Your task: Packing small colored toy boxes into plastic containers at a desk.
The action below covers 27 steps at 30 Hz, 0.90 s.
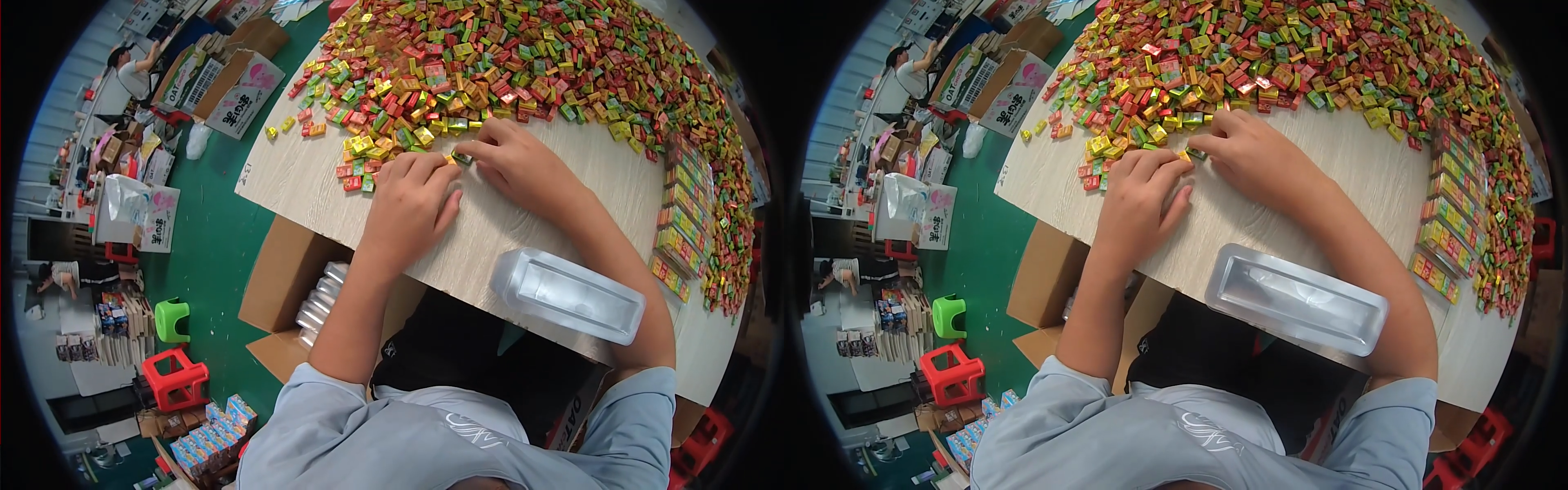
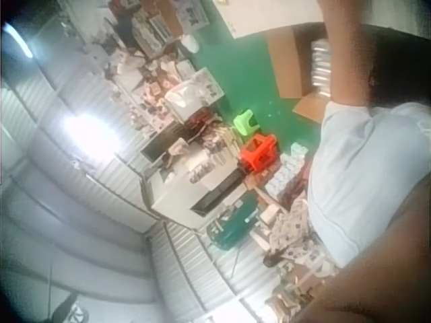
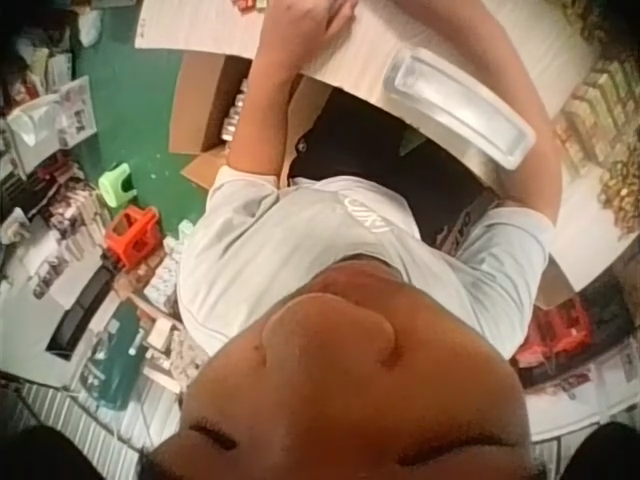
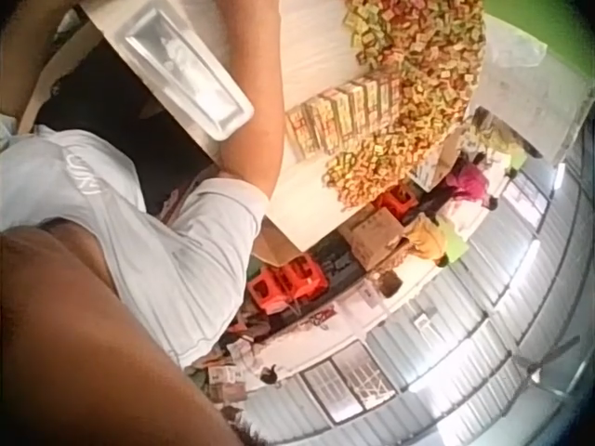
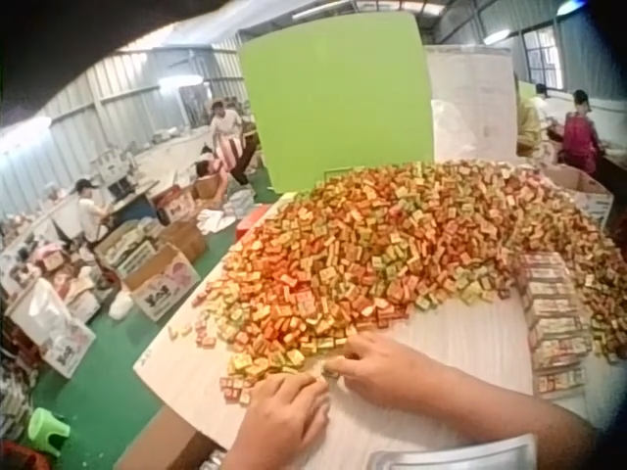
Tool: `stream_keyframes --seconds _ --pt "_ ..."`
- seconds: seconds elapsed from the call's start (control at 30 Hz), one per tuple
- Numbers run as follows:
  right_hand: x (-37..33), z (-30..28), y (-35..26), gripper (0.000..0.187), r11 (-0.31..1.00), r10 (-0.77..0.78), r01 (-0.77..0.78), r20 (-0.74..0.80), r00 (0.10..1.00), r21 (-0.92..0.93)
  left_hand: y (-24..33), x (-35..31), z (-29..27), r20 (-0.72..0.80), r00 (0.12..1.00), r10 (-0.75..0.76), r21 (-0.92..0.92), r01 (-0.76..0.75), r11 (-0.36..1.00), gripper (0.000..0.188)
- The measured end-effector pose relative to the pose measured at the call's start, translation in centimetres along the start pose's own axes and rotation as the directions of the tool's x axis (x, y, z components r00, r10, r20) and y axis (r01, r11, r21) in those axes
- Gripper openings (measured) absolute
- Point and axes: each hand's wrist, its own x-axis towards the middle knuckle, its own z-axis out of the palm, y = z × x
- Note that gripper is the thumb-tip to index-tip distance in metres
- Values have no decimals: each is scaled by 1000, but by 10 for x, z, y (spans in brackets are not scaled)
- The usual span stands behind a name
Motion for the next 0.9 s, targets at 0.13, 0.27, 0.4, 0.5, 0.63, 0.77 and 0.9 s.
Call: stream_keyframes --seconds 0.13,0.27,0.4,0.5,0.63,0.77,0.9 --pt "-2 1 0 31 1000 -17 17 -30 999 5 3 0 -3 -75 997 -10 114 19 993 28" --pt "-9 -4 -3 26 999 17 -17 -5 1000 32 4 -1 0 -130 985 -111 186 135 973 26" --pt "-7 -3 -10 24 995 45 -45 5 999 92 2 -2 1 -112 988 -110 170 128 977 24" --pt "-4 3 -11 25 995 41 -42 15 999 87 -2 -2 3 -143 986 -91 163 114 980 24" --pt "-4 6 -11 25 998 3 -2 -10 1000 56 1 -4 -1 -143 981 -131 179 156 971 24" --pt "-6 6 -11 26 999 -2 3 -21 1000 52 1 -10 -6 -143 974 -177 206 204 957 22" --pt "-8 -2 -9 24 999 -39 39 -8 999 -20 3 -10 -5 -108 983 -151 223 172 960 23"
